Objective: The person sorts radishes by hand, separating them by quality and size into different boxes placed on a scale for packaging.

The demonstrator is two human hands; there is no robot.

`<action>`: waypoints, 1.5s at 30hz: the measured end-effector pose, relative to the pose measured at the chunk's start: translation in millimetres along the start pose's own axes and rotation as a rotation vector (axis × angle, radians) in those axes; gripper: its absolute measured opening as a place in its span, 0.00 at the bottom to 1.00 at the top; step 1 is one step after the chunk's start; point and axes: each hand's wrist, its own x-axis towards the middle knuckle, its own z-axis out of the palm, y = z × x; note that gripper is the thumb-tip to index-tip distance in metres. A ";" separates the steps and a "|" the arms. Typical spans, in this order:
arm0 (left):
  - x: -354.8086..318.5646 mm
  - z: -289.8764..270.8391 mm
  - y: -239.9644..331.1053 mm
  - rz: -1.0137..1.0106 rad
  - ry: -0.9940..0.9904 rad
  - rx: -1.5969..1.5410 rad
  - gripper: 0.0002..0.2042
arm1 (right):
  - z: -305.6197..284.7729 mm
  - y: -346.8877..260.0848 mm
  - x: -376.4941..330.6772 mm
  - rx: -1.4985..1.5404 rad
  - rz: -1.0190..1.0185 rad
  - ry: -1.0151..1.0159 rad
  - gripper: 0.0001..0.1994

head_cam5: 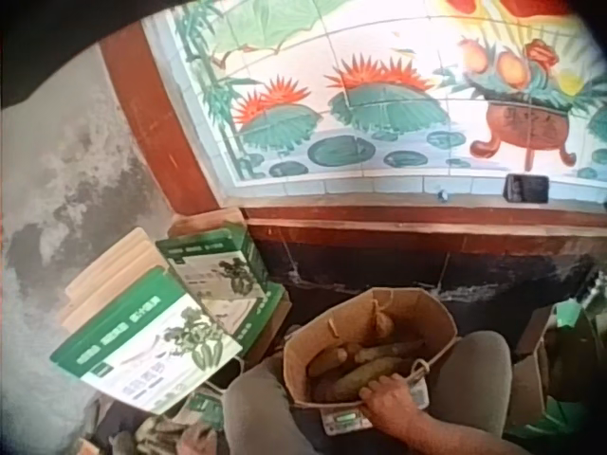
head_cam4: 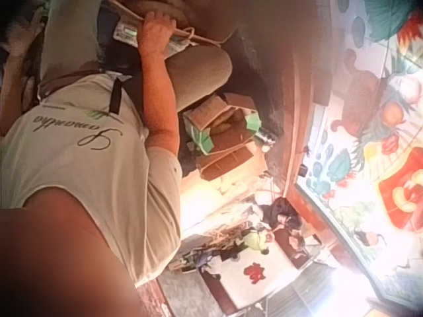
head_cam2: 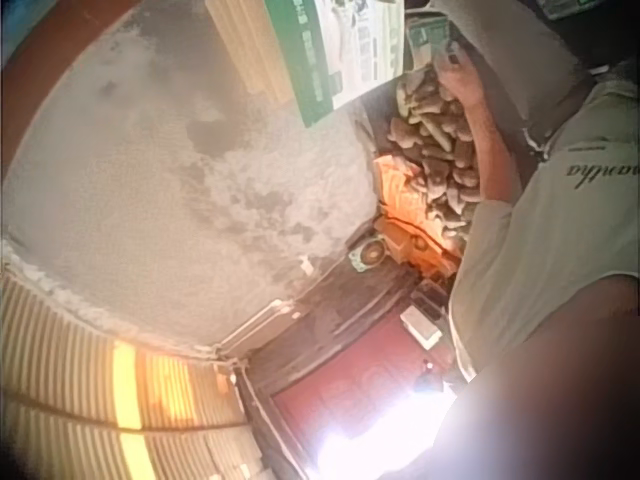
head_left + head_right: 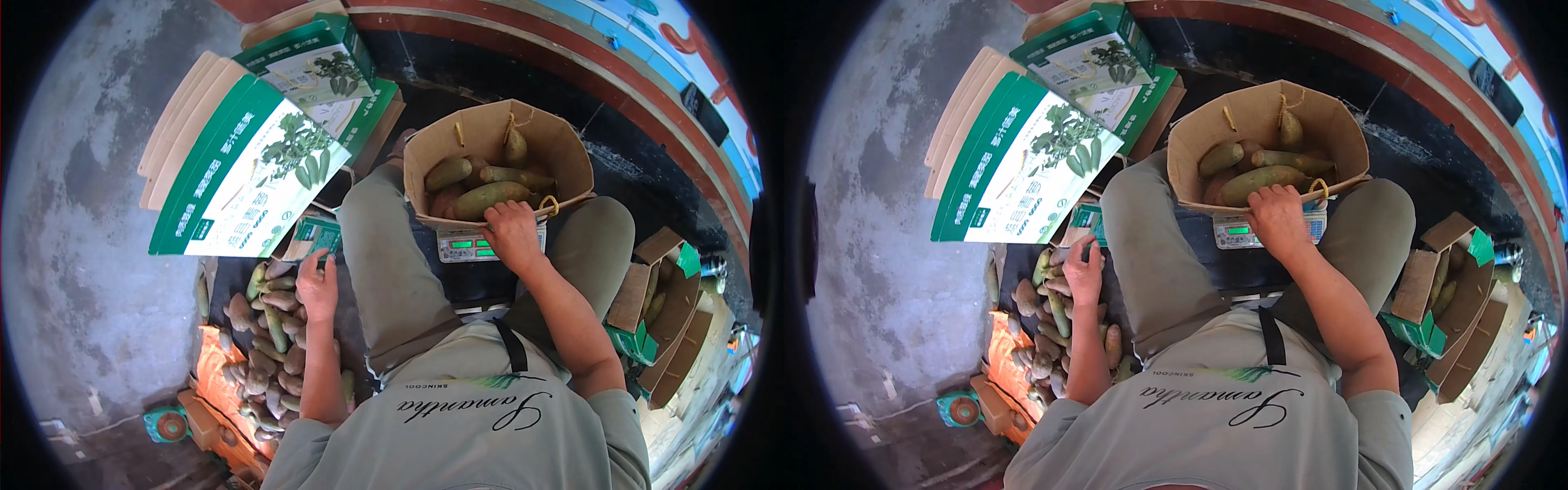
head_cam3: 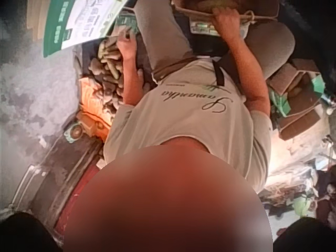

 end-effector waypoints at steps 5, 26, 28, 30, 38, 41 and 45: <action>-36.1 8.2 -35.6 0.049 -0.008 0.114 0.06 | -3.1 -0.5 -0.3 0.021 0.003 0.015 0.11; -134.6 45.6 -123.2 -0.593 -0.371 0.272 0.11 | -21.5 22.4 -3.1 0.249 0.126 0.446 0.06; -144.2 46.0 -131.9 -0.640 -0.434 0.266 0.11 | -21.4 22.0 -2.9 0.248 0.114 0.452 0.06; -152.5 47.2 -136.8 -0.683 -0.501 0.256 0.12 | -21.4 21.7 -3.3 0.247 0.117 0.449 0.06; -195.6 53.2 -165.6 -0.783 -0.640 0.295 0.13 | -19.4 19.5 -5.0 0.247 0.129 0.432 0.06; -218.4 56.8 -191.3 -0.815 -0.613 0.350 0.14 | -16.6 18.8 -3.0 0.246 0.118 0.423 0.06; -217.8 52.5 -183.0 -0.846 -0.717 0.414 0.15 | -15.6 18.0 -2.0 0.236 0.119 0.411 0.06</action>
